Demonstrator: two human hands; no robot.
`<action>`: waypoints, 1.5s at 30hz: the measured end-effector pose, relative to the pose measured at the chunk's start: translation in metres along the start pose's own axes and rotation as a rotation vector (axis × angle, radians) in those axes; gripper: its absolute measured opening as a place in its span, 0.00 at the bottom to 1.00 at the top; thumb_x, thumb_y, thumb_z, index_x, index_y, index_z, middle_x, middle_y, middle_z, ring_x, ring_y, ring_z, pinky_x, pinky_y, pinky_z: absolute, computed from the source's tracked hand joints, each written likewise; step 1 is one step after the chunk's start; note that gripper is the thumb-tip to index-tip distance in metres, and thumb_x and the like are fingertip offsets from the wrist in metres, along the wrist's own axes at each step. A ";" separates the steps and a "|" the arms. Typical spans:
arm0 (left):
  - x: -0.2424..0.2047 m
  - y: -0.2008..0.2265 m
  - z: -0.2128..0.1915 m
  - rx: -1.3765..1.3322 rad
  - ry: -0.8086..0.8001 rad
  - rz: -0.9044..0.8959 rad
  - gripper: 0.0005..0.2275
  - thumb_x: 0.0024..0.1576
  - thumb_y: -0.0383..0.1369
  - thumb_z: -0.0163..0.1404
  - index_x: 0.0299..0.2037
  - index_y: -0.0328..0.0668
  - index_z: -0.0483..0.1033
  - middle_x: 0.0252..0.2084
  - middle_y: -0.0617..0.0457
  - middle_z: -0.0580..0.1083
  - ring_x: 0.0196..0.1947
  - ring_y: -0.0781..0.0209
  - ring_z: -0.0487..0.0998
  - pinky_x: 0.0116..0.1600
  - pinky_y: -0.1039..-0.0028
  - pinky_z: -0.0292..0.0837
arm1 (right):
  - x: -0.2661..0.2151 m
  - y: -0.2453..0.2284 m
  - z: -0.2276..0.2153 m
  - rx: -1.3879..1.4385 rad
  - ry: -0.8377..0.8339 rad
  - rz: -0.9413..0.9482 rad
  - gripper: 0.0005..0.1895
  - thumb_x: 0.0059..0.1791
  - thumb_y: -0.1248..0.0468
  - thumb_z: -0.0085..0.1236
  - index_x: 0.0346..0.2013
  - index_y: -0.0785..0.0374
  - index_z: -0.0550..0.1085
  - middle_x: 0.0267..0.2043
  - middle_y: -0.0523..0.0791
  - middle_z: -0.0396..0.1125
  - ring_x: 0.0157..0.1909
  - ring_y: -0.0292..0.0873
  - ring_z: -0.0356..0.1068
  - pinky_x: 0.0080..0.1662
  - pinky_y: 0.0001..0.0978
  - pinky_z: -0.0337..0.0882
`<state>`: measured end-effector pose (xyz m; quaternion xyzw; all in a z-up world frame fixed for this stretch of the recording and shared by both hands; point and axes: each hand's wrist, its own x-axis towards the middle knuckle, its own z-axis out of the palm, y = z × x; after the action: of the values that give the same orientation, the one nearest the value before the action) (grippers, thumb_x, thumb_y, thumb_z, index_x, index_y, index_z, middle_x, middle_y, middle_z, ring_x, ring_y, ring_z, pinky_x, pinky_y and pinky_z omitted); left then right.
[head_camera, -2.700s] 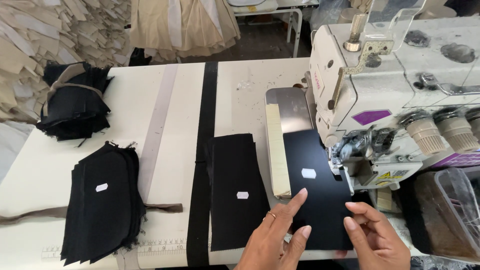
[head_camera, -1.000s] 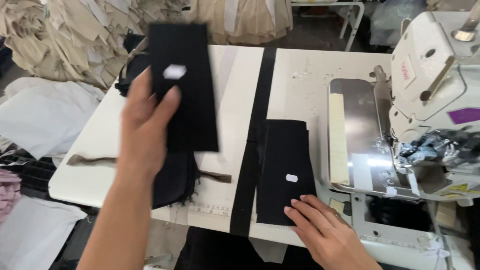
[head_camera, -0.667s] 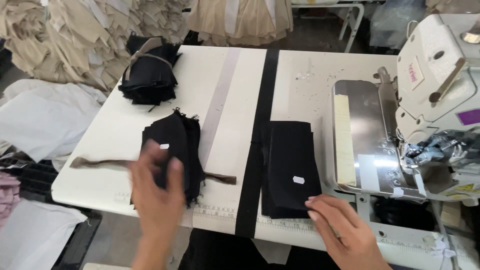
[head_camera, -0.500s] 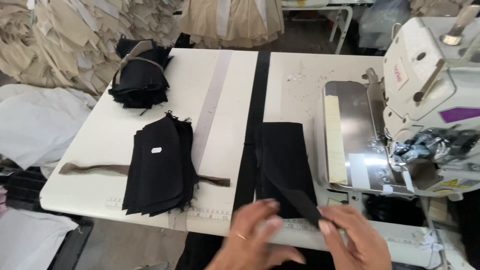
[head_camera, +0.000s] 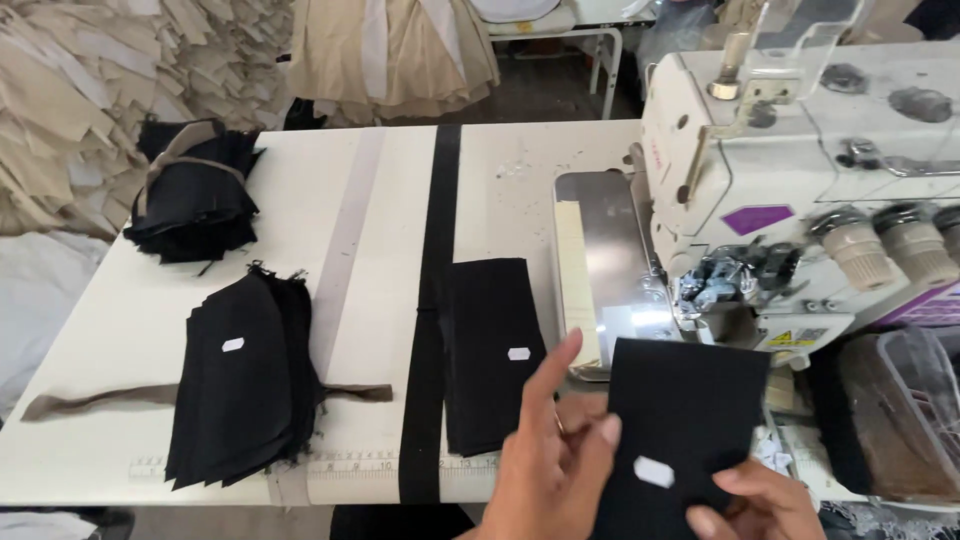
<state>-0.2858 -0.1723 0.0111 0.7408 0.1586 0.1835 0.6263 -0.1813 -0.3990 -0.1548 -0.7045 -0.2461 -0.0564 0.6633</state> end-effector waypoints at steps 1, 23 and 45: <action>0.010 -0.004 0.002 -0.064 -0.020 0.045 0.29 0.64 0.32 0.47 0.75 0.53 0.51 0.39 0.53 0.79 0.20 0.72 0.64 0.28 0.79 0.63 | -0.001 0.003 -0.001 -0.078 0.051 0.066 0.19 0.39 0.70 0.67 0.43 0.61 0.76 0.41 0.43 0.70 0.23 0.29 0.56 0.32 0.18 0.55; 0.018 -0.044 0.023 0.145 -0.026 0.144 0.23 0.66 0.35 0.46 0.72 0.50 0.62 0.43 0.53 0.70 0.29 0.67 0.68 0.28 0.76 0.70 | 0.061 -0.051 0.000 -0.127 -0.105 0.508 0.20 0.45 0.73 0.64 0.52 0.65 0.85 0.23 0.43 0.54 0.23 0.36 0.46 0.30 0.25 0.42; 0.023 -0.035 0.015 0.274 -0.056 0.160 0.22 0.65 0.36 0.47 0.70 0.53 0.64 0.48 0.56 0.70 0.32 0.65 0.74 0.28 0.72 0.74 | 0.066 -0.075 0.028 -0.163 0.037 0.425 0.17 0.47 0.77 0.61 0.49 0.68 0.83 0.41 0.45 0.71 0.43 0.36 0.64 0.52 0.24 0.61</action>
<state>-0.2581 -0.1690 -0.0244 0.8344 0.1051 0.1886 0.5071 -0.1621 -0.3545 -0.0626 -0.7905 -0.0744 0.0520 0.6057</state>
